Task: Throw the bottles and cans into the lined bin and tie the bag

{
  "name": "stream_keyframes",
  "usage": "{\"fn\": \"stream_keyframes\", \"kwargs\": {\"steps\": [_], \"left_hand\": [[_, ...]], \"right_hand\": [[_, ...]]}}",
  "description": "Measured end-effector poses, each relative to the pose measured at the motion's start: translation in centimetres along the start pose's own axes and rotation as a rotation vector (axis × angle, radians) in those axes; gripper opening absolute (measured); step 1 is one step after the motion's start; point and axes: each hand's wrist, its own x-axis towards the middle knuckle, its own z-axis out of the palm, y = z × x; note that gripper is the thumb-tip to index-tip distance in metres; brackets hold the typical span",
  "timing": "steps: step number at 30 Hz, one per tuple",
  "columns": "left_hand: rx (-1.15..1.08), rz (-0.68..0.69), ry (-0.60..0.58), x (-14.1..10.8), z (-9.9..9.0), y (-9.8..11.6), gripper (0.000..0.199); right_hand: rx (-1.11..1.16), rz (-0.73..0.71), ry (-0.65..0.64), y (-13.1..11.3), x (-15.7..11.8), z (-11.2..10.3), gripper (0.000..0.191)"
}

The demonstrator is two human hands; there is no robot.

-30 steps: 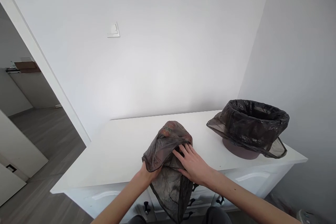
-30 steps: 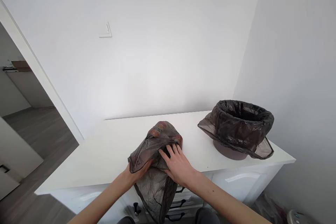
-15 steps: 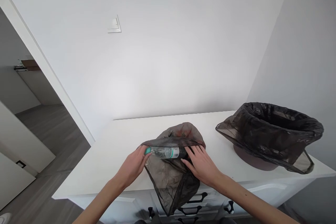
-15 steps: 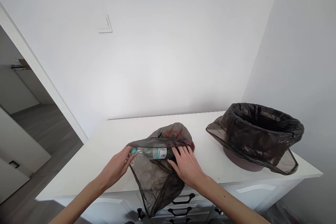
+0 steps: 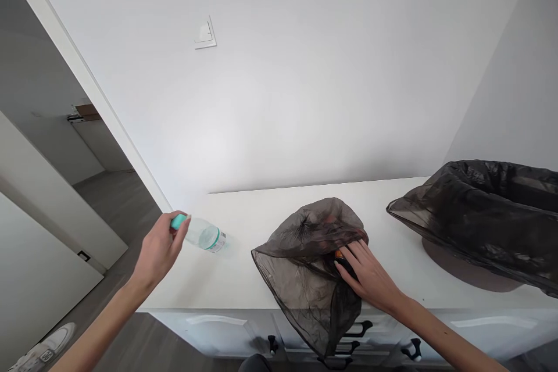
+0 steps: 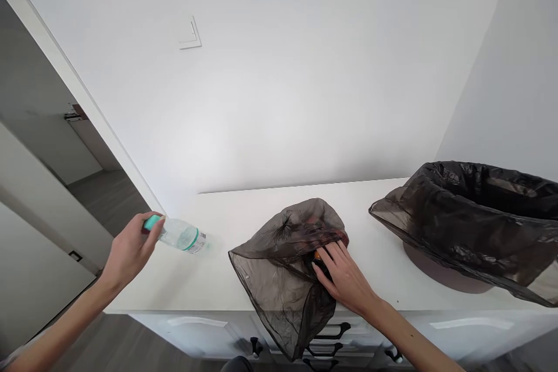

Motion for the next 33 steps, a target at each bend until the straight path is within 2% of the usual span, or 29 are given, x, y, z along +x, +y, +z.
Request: {"fn": "stream_keyframes", "kwargs": {"steps": [3, 7, 11, 15, 22, 25, 28, 31, 33], "left_hand": [[0.03, 0.027, -0.068, 2.2, 2.7, -0.2, 0.042], [0.071, -0.02, -0.067, 5.4, 5.6, -0.3, 0.045], [0.071, -0.07, -0.055, 8.1, 7.3, -0.7, 0.045], [0.072, -0.094, -0.058, 9.5, 8.2, -1.1, 0.045], [0.115, -0.161, -0.086, 9.4, 7.7, -1.0, 0.05], [0.12, -0.177, -0.104, 8.6, 6.9, -0.6, 0.055], [0.135, -0.194, -0.115, 7.7, 5.6, 0.1, 0.068], [0.157, -0.161, -0.014, 6.6, 3.8, 1.4, 0.08], [0.147, -0.114, 0.077, 5.4, 2.7, 2.8, 0.075]], "right_hand": [[0.013, 0.03, 0.019, 0.4, 0.6, 0.1, 0.04], [0.014, 0.022, 0.039, 0.6, 0.8, 0.3, 0.051], [0.003, 0.008, 0.024, 0.6, 0.8, 0.5, 0.051], [-0.029, 0.006, 0.008, 0.6, 0.9, 0.6, 0.052], [-0.03, 0.013, 0.023, 0.5, 0.8, 0.7, 0.053], [-0.012, 0.011, 0.034, 0.5, 0.8, 0.6, 0.052], [0.001, 0.008, 0.052, 0.4, 0.7, 0.5, 0.05], [0.007, 0.0, 0.07, 0.1, 0.5, 0.1, 0.054], [0.006, -0.01, 0.077, -0.2, 0.3, -0.3, 0.059]]}}
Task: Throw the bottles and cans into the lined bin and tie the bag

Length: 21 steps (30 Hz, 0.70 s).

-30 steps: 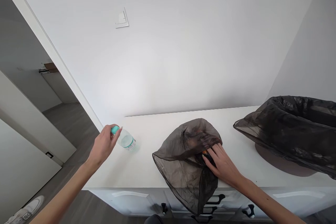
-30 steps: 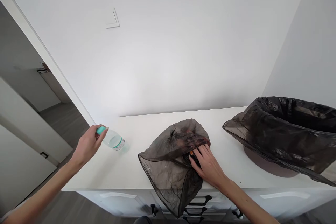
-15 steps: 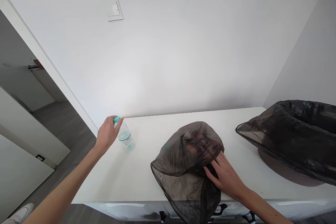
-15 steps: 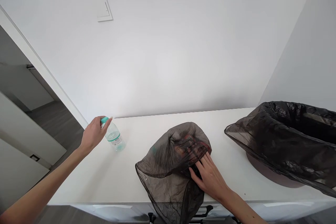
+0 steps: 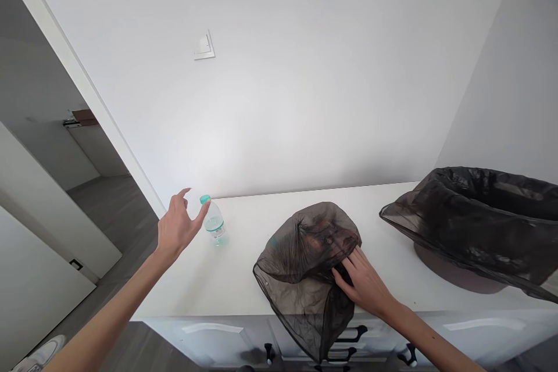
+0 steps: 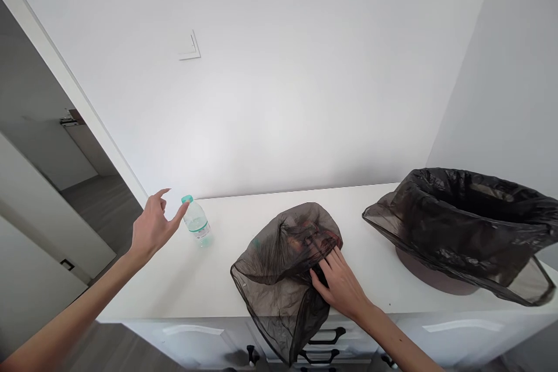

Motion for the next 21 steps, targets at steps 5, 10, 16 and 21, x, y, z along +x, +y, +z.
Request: {"fn": "stream_keyframes", "kwargs": {"steps": [5, 10, 16, 21], "left_hand": [[-0.229, 0.302, -0.126, -7.4, -2.0, 5.6, 0.038], [-0.577, 0.665, -0.741, -18.1, 1.1, 12.2, 0.036], [-0.62, 0.499, -0.672, -21.1, 8.7, 14.4, 0.046], [-0.327, 0.488, -0.406, -16.2, 11.1, 13.2, 0.056]], "right_hand": [[0.011, -0.019, -0.014, -0.5, -0.4, -0.7, 0.062], [0.026, 0.021, -0.009, -0.1, -0.7, -0.7, 0.064], [0.042, 0.026, -0.034, 0.2, -0.7, -0.9, 0.066], [0.018, 0.035, -0.039, 0.3, -0.6, -0.5, 0.07]]}}
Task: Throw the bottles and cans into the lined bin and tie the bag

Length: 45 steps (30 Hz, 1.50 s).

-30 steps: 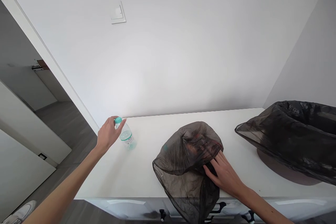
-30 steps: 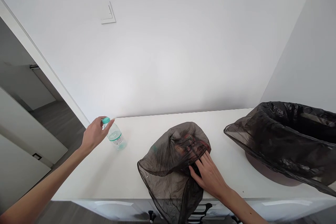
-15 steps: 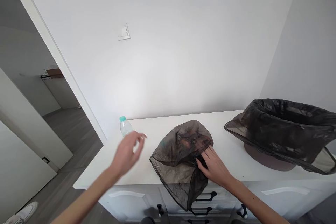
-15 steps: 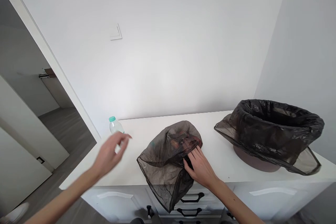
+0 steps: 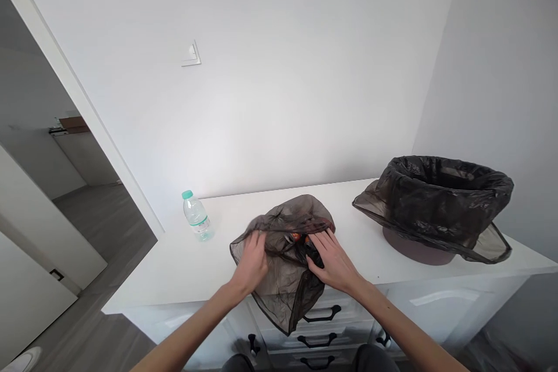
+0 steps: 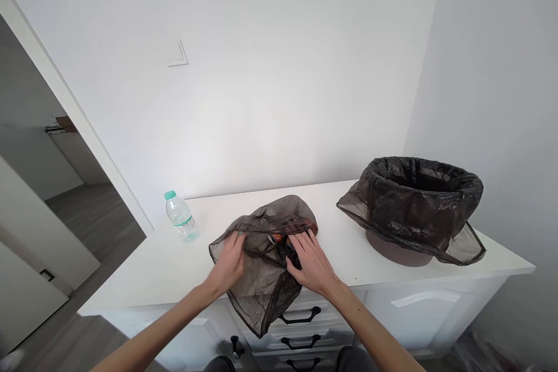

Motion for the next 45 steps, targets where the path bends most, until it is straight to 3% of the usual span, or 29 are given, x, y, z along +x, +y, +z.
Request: {"fn": "stream_keyframes", "kwargs": {"steps": [2, 5, 11, 17, 22, 27, 32, 35, 39, 42, 45], "left_hand": [[0.129, -0.033, 0.019, 1.5, -1.0, -1.0, 0.059], [0.272, -0.086, -0.014, 3.5, -2.0, -2.0, 0.043], [0.353, -0.182, -0.093, 6.0, -1.3, -3.6, 0.039], [0.394, -0.263, -0.227, 6.5, -0.3, -5.3, 0.046], [0.405, -0.214, -0.2, 5.6, -1.5, -4.7, 0.045], [0.396, -0.096, -0.1, 3.7, -5.7, -2.5, 0.041], [0.221, -0.181, 0.2, 0.0, -12.5, -1.5, 0.044], [0.169, -0.265, 0.352, -2.8, -16.8, -3.1, 0.046], [0.316, -0.373, 0.403, -5.7, -21.3, -6.8, 0.047], [0.46, -0.449, 0.352, -6.3, -23.0, -9.3, 0.047], [0.547, -0.483, 0.283, -5.5, -23.5, -11.2, 0.046]], "right_hand": [[-0.003, 0.012, 0.003, 0.1, 0.0, 0.2, 0.076], [0.002, 0.026, 0.003, 0.2, 0.2, 0.1, 0.084], [-0.006, 0.051, 0.003, 0.1, 0.7, -0.4, 0.092], [-0.013, 0.047, -0.015, 0.2, 0.9, -0.4, 0.092], [-0.019, 0.044, -0.02, 0.3, 0.8, -0.2, 0.091], [-0.05, 0.024, 0.002, 0.1, 0.7, 0.0, 0.091], [-0.045, 0.014, -0.003, -0.3, 0.4, 0.1, 0.088], [-0.05, 0.0, -0.005, -0.4, 0.2, 0.4, 0.084], [-0.065, -0.018, 0.009, -0.4, -0.3, 1.0, 0.081], [-0.072, -0.025, 0.006, -0.4, -0.5, 1.3, 0.079], [-0.077, -0.022, 0.002, -0.5, -0.6, 1.3, 0.078]]}}
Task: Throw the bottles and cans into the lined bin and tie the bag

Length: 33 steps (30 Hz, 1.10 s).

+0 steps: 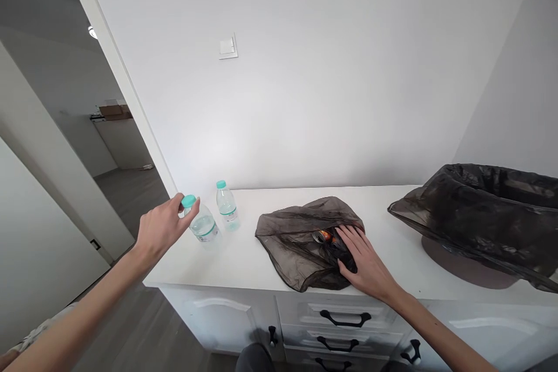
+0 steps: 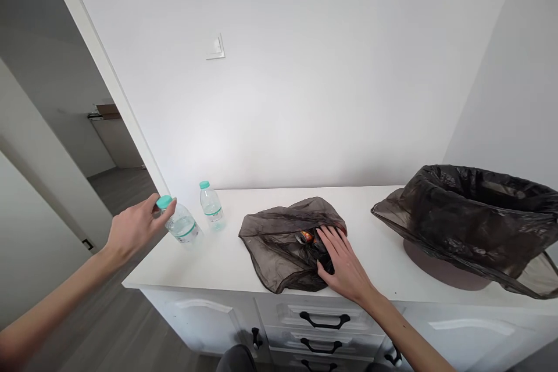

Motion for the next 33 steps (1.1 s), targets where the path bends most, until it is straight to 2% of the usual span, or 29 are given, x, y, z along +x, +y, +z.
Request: {"fn": "stream_keyframes", "kwargs": {"steps": [8, 14, 21, 26, 29, 31, 33], "left_hand": [[0.103, -0.022, -0.037, 3.2, 3.0, 0.5, 0.054], [0.104, -0.082, -0.204, 3.6, 3.6, 0.2, 0.061], [0.035, -0.159, -0.244, 3.0, 3.4, -0.2, 0.067], [-0.08, -0.266, -0.074, 1.7, 2.3, 0.0, 0.064], [-0.179, -0.314, 0.042, 0.7, 2.1, -0.5, 0.051], [-0.256, -0.297, 0.128, -0.1, 2.5, -0.4, 0.037], [-0.349, -0.227, 0.175, -1.5, 3.1, 0.7, 0.025]], "right_hand": [[-0.007, 0.004, 0.027, -0.2, 0.4, -0.6, 0.079], [0.025, 0.014, 0.021, -0.1, 0.6, -0.8, 0.079], [0.055, 0.017, 0.021, 0.3, 0.5, -0.7, 0.076], [0.078, 0.019, 0.027, 0.5, 0.6, -0.6, 0.076], [0.089, 0.022, 0.031, 0.6, 0.6, -0.6, 0.076], [0.094, 0.024, 0.034, 0.6, 0.6, -0.6, 0.075], [0.098, 0.027, 0.043, 0.7, 0.5, -0.5, 0.074]]}}
